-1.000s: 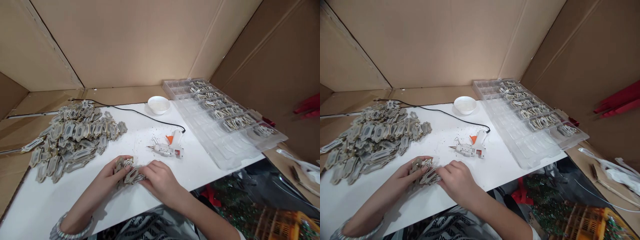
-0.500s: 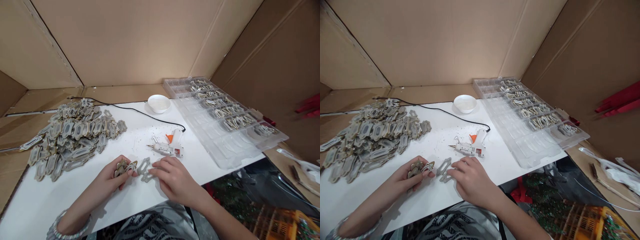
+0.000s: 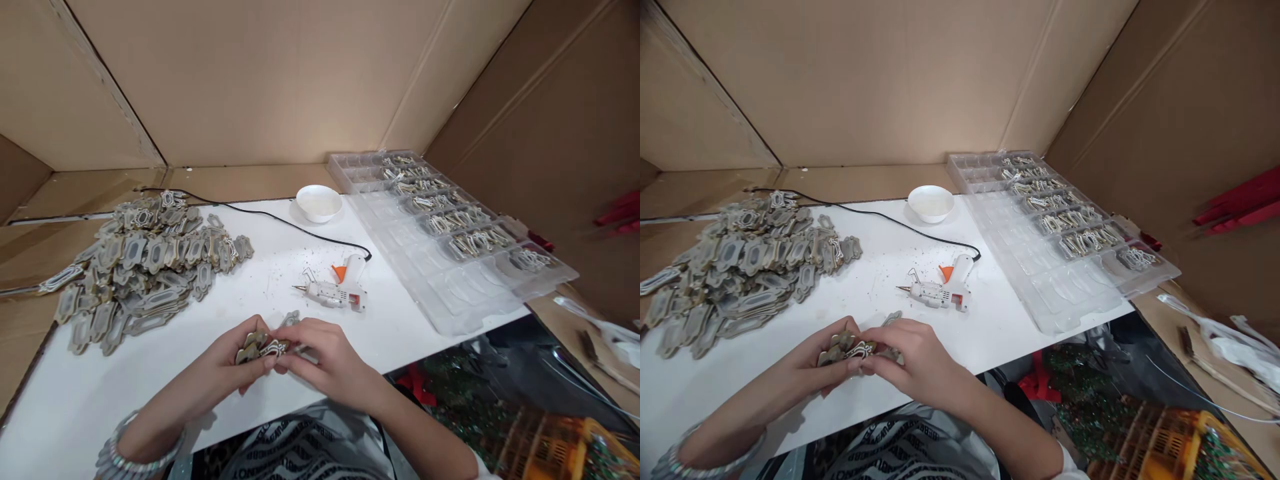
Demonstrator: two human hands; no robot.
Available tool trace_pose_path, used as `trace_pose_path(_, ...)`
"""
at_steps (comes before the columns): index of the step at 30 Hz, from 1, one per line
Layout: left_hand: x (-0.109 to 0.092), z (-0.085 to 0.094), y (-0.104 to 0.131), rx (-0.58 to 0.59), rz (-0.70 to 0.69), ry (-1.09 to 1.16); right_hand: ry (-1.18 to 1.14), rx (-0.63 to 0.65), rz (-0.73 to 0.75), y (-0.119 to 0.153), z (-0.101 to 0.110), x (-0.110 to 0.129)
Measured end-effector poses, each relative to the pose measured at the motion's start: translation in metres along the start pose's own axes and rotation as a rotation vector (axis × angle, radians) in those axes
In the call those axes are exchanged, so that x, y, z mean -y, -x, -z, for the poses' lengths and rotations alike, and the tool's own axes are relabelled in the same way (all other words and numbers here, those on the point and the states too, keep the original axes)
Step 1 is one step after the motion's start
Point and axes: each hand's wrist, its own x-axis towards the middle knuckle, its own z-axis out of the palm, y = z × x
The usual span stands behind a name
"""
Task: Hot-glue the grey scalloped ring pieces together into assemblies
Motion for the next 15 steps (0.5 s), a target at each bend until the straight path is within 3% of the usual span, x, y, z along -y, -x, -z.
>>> trace_pose_path(3,-0.001,0.001,-0.001,0.075,0.032,-0.002,-0.211,-0.047,-0.191,0.006,0.000,-0.001)
trace_pose_path(5,-0.003,0.005,-0.001,0.052,0.057,-0.025,-0.147,-0.099,-0.197,0.015,0.010,-0.002)
trace_pose_path(11,-0.004,0.017,0.001,-0.229,0.037,-0.351,0.349,-0.079,0.055,0.049,0.058,-0.009)
trace_pose_path(15,0.000,0.015,-0.005,-0.325,0.006,-0.492,0.696,-0.106,0.179,0.063,0.068,-0.018)
